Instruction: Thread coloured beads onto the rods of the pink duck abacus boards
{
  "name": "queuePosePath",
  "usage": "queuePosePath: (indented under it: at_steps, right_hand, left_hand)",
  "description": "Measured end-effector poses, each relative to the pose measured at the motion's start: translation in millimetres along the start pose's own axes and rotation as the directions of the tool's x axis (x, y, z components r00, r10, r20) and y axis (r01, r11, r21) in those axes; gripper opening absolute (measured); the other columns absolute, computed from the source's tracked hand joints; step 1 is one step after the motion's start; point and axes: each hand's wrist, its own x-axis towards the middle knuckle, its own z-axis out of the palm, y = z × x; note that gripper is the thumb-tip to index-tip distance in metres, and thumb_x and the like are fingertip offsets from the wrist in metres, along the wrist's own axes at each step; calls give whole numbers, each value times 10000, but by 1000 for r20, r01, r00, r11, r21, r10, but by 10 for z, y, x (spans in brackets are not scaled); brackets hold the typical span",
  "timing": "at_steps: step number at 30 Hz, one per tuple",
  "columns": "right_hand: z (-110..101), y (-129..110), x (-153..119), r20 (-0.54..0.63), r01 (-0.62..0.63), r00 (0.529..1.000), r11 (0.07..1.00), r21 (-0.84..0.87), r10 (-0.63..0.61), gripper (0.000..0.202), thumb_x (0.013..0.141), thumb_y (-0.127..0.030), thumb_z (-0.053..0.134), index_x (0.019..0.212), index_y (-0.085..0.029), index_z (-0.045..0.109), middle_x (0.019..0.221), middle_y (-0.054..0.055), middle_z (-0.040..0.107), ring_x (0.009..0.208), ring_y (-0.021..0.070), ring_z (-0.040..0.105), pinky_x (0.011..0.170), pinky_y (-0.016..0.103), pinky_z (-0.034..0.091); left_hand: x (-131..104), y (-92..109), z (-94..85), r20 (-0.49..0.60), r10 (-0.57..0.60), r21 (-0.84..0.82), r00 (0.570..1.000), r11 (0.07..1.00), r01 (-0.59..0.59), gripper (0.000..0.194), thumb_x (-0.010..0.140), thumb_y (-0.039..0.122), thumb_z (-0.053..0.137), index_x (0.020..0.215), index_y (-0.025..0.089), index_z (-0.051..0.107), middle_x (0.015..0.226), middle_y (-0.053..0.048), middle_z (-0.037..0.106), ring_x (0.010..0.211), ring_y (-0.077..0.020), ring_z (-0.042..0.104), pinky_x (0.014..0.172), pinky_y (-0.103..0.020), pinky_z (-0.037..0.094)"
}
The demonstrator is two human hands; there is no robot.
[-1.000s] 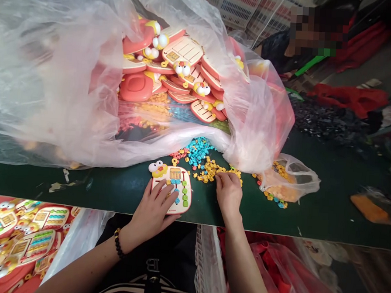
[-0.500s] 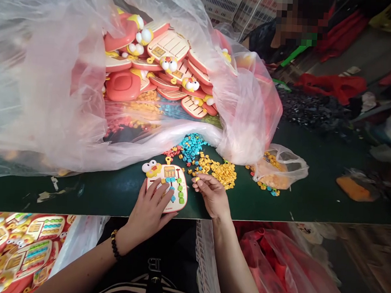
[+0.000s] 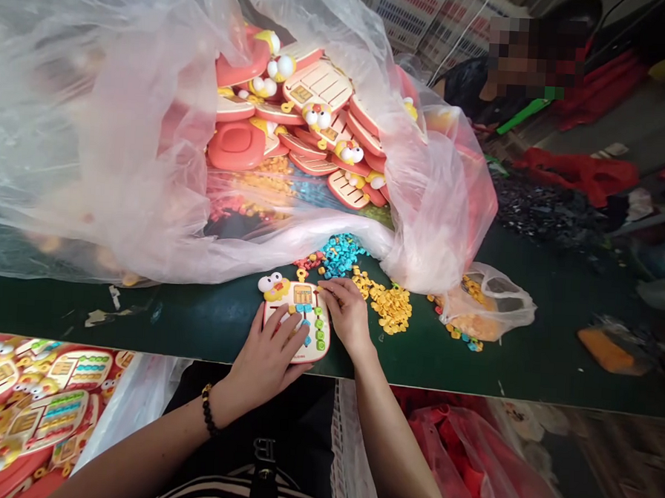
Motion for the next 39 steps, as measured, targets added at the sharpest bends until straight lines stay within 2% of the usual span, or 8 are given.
queuePosePath:
  at_steps: [15, 18, 22, 27, 30, 36, 39]
  right_hand:
    - [108, 67, -68, -21, 68, 997, 997, -24, -69, 225, 922, -287, 529, 996, -225, 733, 944, 67, 672, 874, 187, 646, 803, 338, 548]
    - [56, 71, -76, 43, 134, 990, 986, -100, -131, 260, 935, -258, 499, 1095, -223, 701, 1003, 79, 677, 945, 201, 636, 842, 360, 542]
    - [-74, 79, -83, 200, 280, 950, 939, -201, -241, 348, 952, -193, 415, 1230, -200, 625, 1130, 98, 667, 1071, 213, 599, 935, 392, 506]
    - [-113, 144, -115, 316, 359, 915, 865, -350, -252, 408, 949, -169, 403, 1331, -200, 541, 1259, 108, 634, 1095, 226, 599, 920, 393, 500]
    - [-88, 192, -104, 349, 406, 894, 836, -369, -280, 403, 940, -169, 429, 1323, -186, 549, 1270, 115, 633, 1090, 227, 606, 904, 386, 500]
    - [-86, 225, -36, 312, 377, 907, 877, -297, -284, 384, 908, -142, 462, 1241, -250, 619, 1202, 56, 680, 1092, 214, 602, 966, 412, 480]
    - [-126, 198, -47, 219, 363, 922, 912, -193, -320, 464, 888, -90, 417, 1289, -258, 578, 1264, 51, 643, 1147, 204, 577, 994, 423, 467]
  left_hand:
    - [19, 6, 0, 16, -3, 1, 1000, 1000, 3, 400, 897, 458, 524, 1184, 186, 586, 1264, -105, 593, 1271, -329, 438, 1106, -568, 258]
    - [25, 8, -1, 16, -10, -9, 1000, 1000, 10, 387, 897, 454, 526, 1171, 189, 594, 1268, -102, 595, 1260, -330, 451, 1108, -570, 256]
    - [21, 9, 16, 6, -16, -31, 1000, 999, 16, 365, 894, 447, 536, 1151, 197, 604, 1269, -94, 597, 1250, -324, 465, 1117, -573, 246]
    - [25, -2, 27, 61, -20, -69, 998, 997, 25, 391, 899, 447, 536, 1195, 195, 578, 1305, -94, 575, 1298, -333, 418, 1130, -591, 209]
    - [35, -10, 27, 80, -14, -86, 997, 996, 21, 398, 896, 453, 538, 1196, 194, 573, 1305, -101, 575, 1306, -342, 403, 1116, -604, 219]
    - [50, -9, 40, 50, 15, -32, 999, 999, -13, 386, 886, 432, 557, 1190, 195, 579, 1267, -110, 600, 1262, -329, 452, 1072, -566, 311]
    - [18, -12, 21, -16, 30, -19, 999, 999, -30, 354, 904, 402, 538, 1192, 203, 579, 1244, -108, 617, 1247, -296, 478, 1082, -540, 317]
